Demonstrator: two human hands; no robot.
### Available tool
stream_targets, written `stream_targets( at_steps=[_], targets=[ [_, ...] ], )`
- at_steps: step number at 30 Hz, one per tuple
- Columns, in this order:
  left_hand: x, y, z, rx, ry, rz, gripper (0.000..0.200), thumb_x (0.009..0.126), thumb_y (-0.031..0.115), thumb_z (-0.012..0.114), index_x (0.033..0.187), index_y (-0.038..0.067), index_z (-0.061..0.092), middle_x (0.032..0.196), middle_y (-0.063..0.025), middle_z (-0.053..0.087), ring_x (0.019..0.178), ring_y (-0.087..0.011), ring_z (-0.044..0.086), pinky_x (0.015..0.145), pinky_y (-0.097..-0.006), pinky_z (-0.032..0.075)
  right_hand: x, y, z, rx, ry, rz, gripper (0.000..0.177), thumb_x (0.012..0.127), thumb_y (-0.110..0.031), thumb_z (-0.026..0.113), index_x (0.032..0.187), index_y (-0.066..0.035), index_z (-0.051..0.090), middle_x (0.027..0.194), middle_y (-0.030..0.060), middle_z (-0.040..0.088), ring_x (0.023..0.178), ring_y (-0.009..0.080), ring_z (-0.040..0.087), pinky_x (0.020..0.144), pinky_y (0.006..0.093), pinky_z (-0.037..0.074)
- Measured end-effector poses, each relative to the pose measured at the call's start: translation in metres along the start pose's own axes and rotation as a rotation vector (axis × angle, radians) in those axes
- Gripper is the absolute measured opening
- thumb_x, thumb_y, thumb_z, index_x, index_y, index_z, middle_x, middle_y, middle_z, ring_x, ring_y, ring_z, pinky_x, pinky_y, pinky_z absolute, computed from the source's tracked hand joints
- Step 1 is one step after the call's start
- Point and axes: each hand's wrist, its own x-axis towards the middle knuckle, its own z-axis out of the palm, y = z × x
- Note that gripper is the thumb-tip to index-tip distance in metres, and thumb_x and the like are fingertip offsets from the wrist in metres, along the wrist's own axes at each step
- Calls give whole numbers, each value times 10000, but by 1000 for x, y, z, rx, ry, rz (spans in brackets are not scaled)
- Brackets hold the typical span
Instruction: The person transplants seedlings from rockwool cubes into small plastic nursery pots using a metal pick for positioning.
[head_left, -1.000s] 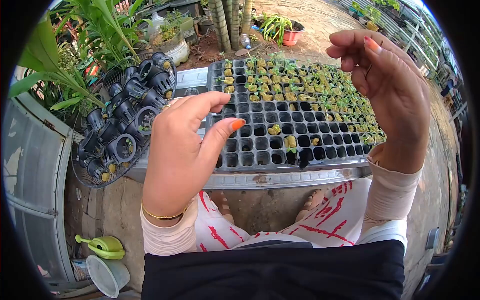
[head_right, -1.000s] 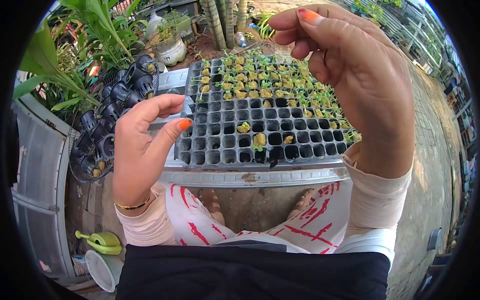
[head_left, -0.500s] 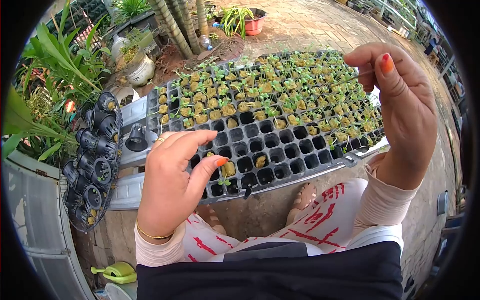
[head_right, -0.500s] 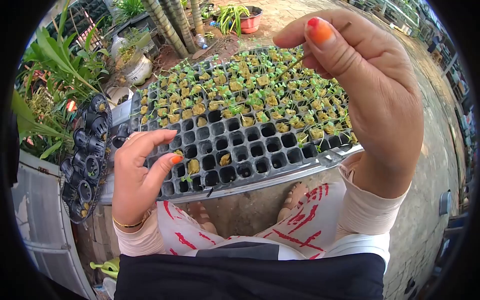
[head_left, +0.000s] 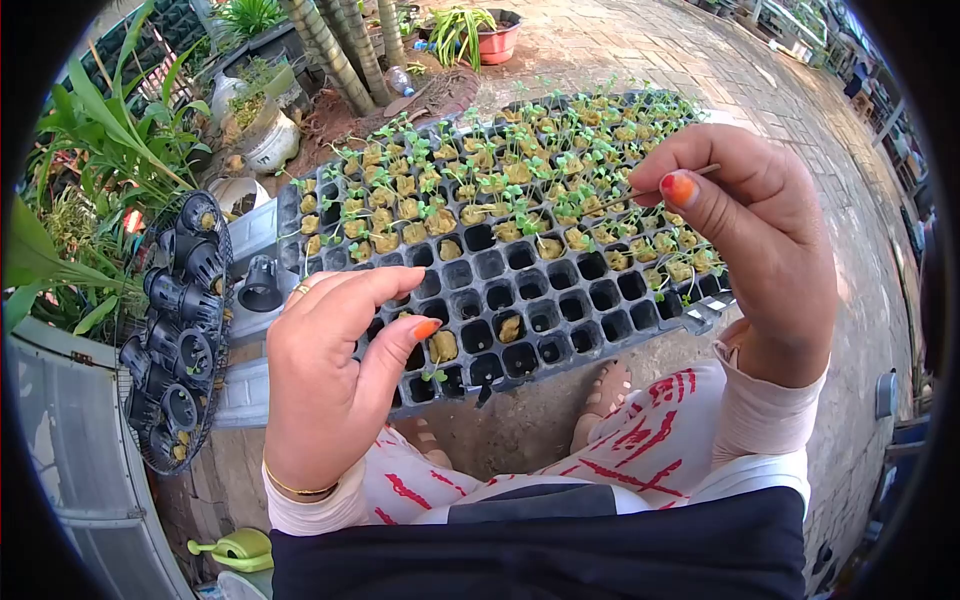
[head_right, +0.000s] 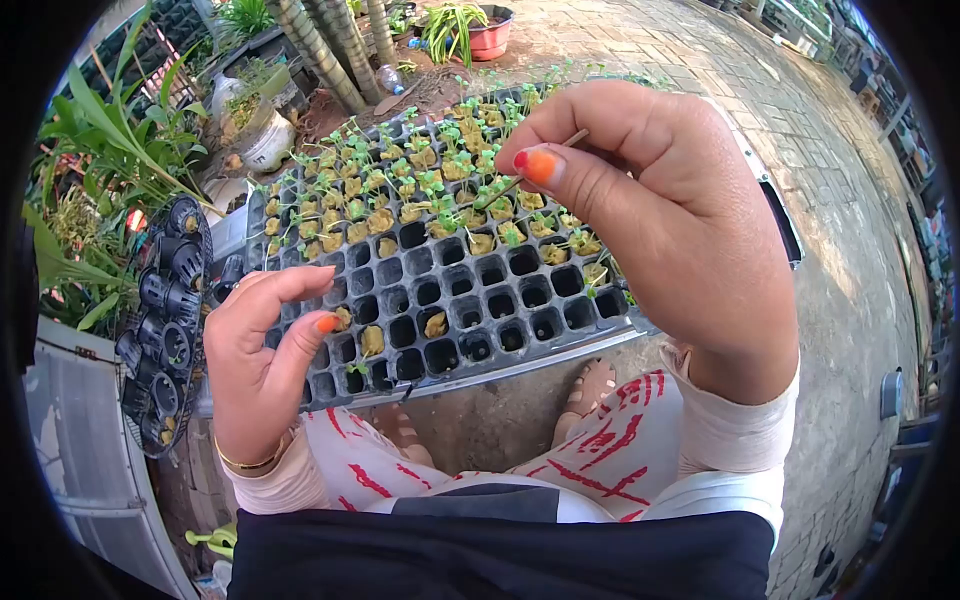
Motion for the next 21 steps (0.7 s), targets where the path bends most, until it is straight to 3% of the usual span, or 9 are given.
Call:
stream_targets(
  at_steps=[6, 13, 21],
  targets=[
    [-4, -1, -9, -44, 139, -28, 138, 761, 2, 659, 899, 6, 665, 760, -101, 654, 642, -183, 583, 603, -264, 429, 2, 3, 4, -35, -62, 36, 93, 884, -32, 543, 891, 24, 616, 835, 42, 619, 815, 100, 569, 751, 220, 443],
    [-11, -7, -17, -55, 162, -102, 128, 798, -8, 624, 916, 6, 670, 754, -98, 653, 628, -142, 580, 583, -240, 428, 3, 5, 8, -72, -79, 74, 87, 884, -28, 543, 883, 19, 617, 839, 37, 618, 811, 100, 568, 749, 222, 448],
    [-14, -2, -21, -182, 183, -188, 228, 822, -68, 558, 1038, -31, 621, 836, -109, 672, 814, -147, 658, 722, -247, 477, 0, 6, 13, 7, -58, 53, 80, 869, -38, 565, 871, 22, 618, 836, 40, 614, 814, 103, 568, 756, 226, 447]
  ],
)
